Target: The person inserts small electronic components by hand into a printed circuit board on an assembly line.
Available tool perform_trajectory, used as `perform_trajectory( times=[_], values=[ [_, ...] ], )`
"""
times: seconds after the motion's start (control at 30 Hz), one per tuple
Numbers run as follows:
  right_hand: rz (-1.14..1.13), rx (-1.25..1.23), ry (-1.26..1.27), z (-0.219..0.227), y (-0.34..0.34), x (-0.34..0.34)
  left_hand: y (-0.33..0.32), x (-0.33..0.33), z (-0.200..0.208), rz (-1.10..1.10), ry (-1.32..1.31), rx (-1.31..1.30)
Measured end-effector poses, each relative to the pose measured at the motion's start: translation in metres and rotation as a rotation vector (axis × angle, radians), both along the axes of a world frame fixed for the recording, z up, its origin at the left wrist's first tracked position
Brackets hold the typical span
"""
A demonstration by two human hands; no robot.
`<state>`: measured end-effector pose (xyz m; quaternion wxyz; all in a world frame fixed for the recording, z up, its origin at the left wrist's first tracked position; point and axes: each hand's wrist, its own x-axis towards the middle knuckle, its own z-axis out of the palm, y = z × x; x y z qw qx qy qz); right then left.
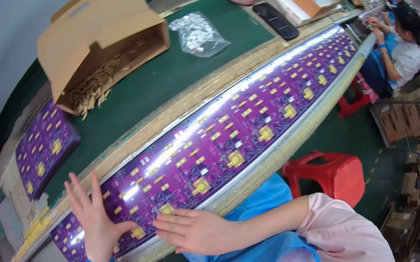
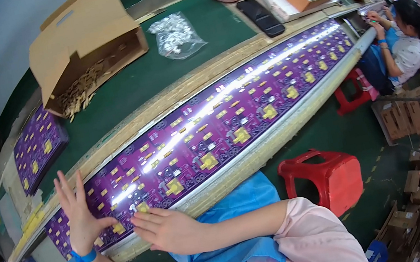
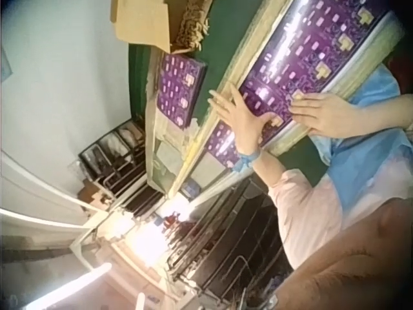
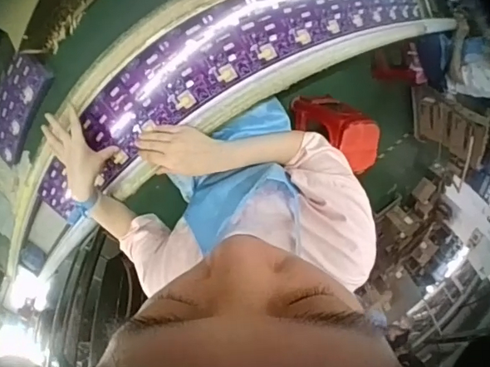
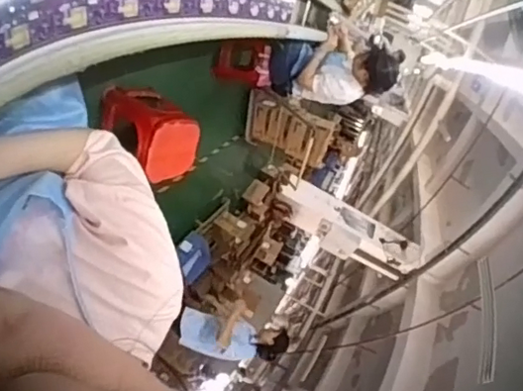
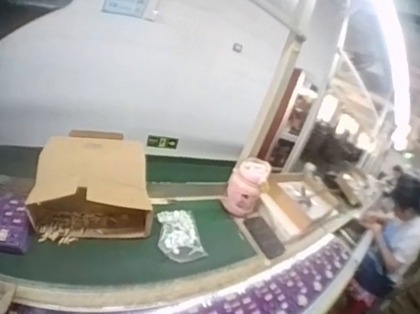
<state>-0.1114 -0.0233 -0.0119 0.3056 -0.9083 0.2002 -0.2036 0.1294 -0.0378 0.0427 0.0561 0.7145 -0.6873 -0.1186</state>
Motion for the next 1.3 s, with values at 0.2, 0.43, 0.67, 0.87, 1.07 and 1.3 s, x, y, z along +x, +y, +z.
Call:
perform_trajectory(
  times=[0.2, 0.43, 0.67, 0.87, 1.07, 1.3],
  values=[
    [-0.004, -0.068, 0.104, 0.001, -0.015, -0.019, -0.015, -0.005, -0.017, 0.017, -0.037, 0.047],
    [-0.155, -0.028, 0.079, 0.012, -0.036, -0.068, -0.030, -0.051, -0.026, -0.045, 0.010, 0.001],
    [-0.103, 0.126, 0.109, 0.033, -0.080, -0.107, -0.021, -0.081, -0.030, -0.104, -0.109, -0.020],
    [-0.409, 0.023, 0.036, 0.056, -0.186, -0.118, 0.037, -0.018, -0.009, 0.326, -0.254, 0.086],
    [-0.576, -0.310, 0.074, 0.010, -0.292, -0.113, 0.092, 0.070, -0.056, 0.761, -0.304, 0.170],
    [-0.747, -0.277, 0.233, 0.001, -0.297, -0.088, 0.109, 0.094, -0.073, 1.027, -0.214, 0.214]
  ],
)
